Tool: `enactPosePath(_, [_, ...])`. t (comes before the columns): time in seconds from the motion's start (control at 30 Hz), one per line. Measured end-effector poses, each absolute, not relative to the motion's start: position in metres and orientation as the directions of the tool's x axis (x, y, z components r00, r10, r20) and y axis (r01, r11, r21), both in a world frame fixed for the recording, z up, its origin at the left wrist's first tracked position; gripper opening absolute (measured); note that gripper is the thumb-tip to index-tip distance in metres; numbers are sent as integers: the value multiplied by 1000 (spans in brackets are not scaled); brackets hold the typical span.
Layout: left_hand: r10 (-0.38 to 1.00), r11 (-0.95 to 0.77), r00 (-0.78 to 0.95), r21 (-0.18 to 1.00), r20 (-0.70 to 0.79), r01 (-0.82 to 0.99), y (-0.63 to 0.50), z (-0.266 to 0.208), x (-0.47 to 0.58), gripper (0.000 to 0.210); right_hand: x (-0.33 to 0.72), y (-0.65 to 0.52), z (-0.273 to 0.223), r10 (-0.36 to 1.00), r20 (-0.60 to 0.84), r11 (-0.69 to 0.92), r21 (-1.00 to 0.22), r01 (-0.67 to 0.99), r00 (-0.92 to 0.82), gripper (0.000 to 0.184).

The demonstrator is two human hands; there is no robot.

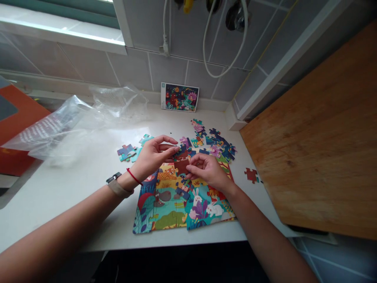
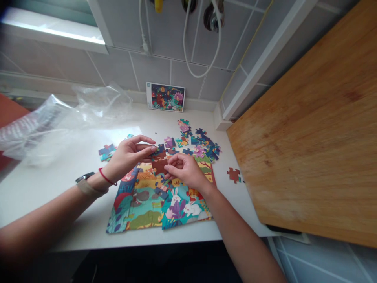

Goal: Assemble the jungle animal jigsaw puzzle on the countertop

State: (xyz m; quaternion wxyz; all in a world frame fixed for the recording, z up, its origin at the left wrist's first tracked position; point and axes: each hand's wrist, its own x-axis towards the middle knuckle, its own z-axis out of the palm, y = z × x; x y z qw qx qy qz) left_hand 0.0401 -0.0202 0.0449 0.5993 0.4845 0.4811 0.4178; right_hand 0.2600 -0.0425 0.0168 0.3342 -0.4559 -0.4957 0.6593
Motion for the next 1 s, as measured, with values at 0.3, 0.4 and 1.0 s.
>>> enactPosePath(0.3, [960,200,204,980,-193,-12,-19,44,40,57,260,-42,18,898,-255,-268,-963,13,-358,41])
enactPosePath(0.4, [959,203,203,979,-198,0,-18,43,40,55,261,-42,17,900,-233,-247,-969,10,-369,41])
enactPosePath(1.0, [956,227,196,973,-218,-26,-17,43,41,55,261,-43,17,893,-260,-275,-961,12,-367,43])
